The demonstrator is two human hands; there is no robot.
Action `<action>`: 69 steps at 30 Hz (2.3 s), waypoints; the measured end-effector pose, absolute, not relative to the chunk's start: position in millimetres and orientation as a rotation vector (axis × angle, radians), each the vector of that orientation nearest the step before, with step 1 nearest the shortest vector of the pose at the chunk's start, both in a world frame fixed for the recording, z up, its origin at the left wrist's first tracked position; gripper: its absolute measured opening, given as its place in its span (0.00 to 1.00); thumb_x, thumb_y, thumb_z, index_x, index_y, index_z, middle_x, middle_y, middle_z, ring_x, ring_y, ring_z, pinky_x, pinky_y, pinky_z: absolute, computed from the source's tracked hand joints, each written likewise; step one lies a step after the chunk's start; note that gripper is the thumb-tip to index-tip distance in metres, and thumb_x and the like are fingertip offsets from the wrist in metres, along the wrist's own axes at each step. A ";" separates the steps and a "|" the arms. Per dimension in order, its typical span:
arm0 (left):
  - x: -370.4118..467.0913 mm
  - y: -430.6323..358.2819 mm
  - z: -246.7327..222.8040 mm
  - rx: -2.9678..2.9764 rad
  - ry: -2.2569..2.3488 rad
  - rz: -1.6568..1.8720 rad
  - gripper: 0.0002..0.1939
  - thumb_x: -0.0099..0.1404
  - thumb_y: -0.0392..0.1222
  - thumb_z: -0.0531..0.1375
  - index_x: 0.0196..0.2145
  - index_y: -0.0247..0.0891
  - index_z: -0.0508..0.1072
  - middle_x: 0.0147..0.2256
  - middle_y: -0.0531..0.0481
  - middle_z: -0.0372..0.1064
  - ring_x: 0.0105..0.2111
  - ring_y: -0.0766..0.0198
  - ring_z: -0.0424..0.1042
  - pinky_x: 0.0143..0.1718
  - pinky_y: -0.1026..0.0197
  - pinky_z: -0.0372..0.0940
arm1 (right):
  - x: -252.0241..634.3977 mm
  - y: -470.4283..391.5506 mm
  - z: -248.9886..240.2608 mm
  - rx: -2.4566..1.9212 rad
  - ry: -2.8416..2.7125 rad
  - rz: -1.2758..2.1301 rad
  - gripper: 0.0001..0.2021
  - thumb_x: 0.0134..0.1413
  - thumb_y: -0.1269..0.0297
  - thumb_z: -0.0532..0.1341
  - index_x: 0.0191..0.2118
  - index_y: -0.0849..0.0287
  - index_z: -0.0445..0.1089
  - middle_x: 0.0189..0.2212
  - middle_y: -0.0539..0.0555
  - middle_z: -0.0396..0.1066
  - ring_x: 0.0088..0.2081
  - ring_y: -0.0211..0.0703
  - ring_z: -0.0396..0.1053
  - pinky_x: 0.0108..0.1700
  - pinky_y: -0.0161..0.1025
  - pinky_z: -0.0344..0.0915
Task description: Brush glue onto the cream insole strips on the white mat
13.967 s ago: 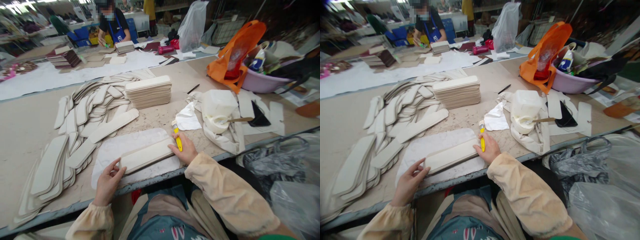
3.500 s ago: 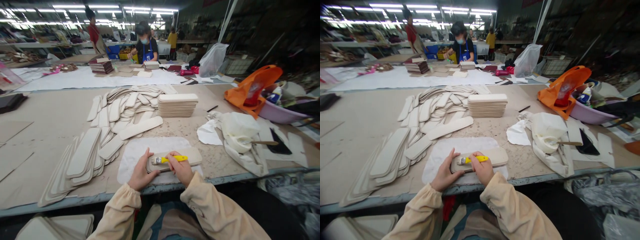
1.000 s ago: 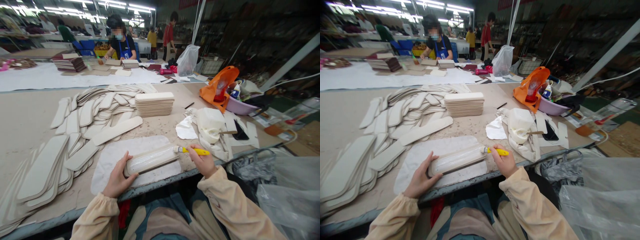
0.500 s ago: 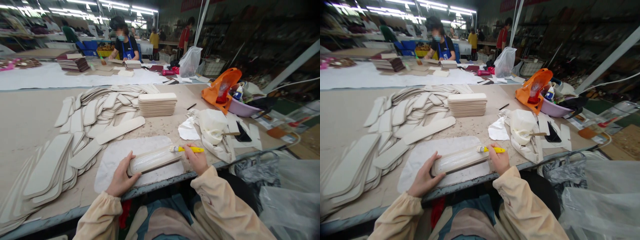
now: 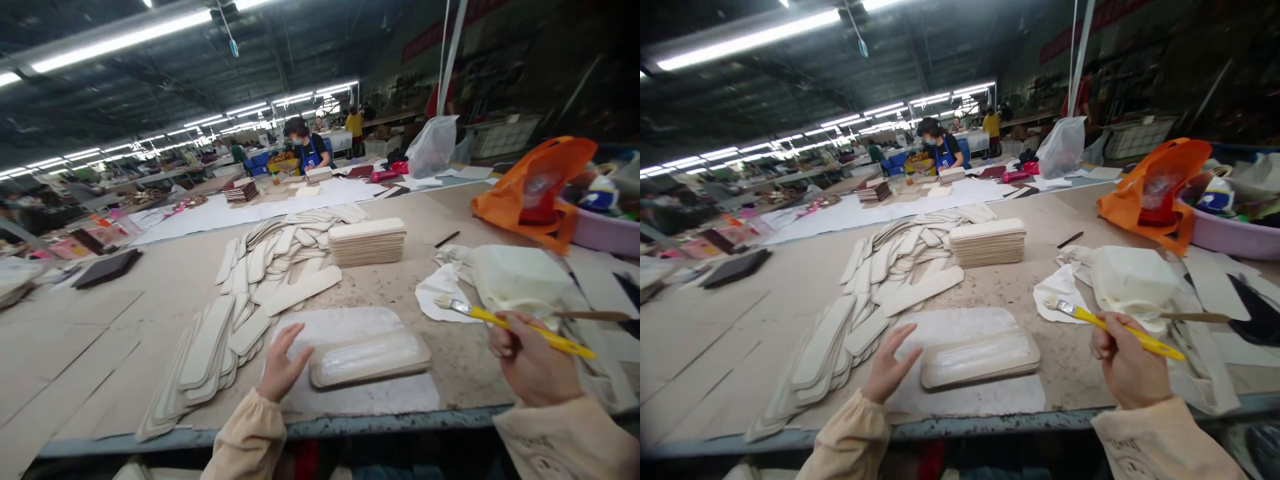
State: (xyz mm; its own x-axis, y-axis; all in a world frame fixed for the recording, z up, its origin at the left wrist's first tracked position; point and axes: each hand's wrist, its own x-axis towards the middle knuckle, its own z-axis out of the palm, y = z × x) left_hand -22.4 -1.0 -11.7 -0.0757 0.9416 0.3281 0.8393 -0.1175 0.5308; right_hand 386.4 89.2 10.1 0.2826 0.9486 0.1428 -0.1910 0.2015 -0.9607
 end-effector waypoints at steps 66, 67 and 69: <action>62.1 -47.1 22.6 0.992 1.215 0.927 0.25 0.53 0.45 0.65 0.49 0.37 0.71 0.36 0.48 0.71 0.33 0.66 0.69 0.32 0.66 0.63 | 345.9 47.3 -12.1 -1.118 -1.239 0.905 0.18 0.36 0.64 0.71 0.31 0.54 0.61 0.23 0.45 0.62 0.22 0.35 0.60 0.23 0.33 0.63; 55.4 -43.1 22.7 0.982 1.219 0.984 0.27 0.52 0.44 0.66 0.50 0.37 0.70 0.36 0.49 0.70 0.33 0.67 0.68 0.33 0.66 0.64 | 344.1 49.2 -12.8 -1.124 -1.238 0.875 0.18 0.36 0.63 0.71 0.31 0.54 0.61 0.23 0.45 0.62 0.22 0.35 0.59 0.23 0.33 0.63; 42.1 -32.3 21.7 0.987 1.294 1.067 0.29 0.50 0.42 0.67 0.50 0.35 0.69 0.33 0.51 0.68 0.32 0.69 0.68 0.34 0.66 0.64 | 340.6 52.4 -13.7 -1.145 -1.240 0.848 0.18 0.36 0.62 0.71 0.32 0.54 0.61 0.24 0.45 0.62 0.22 0.35 0.59 0.24 0.34 0.63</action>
State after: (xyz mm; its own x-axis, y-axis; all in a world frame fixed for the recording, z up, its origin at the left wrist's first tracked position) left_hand 42.1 -32.3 21.7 -0.0153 0.9711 -0.2383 -0.0492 0.2373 0.9702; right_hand 340.6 52.4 -13.7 0.1700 0.9488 0.2662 0.0959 0.2529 -0.9627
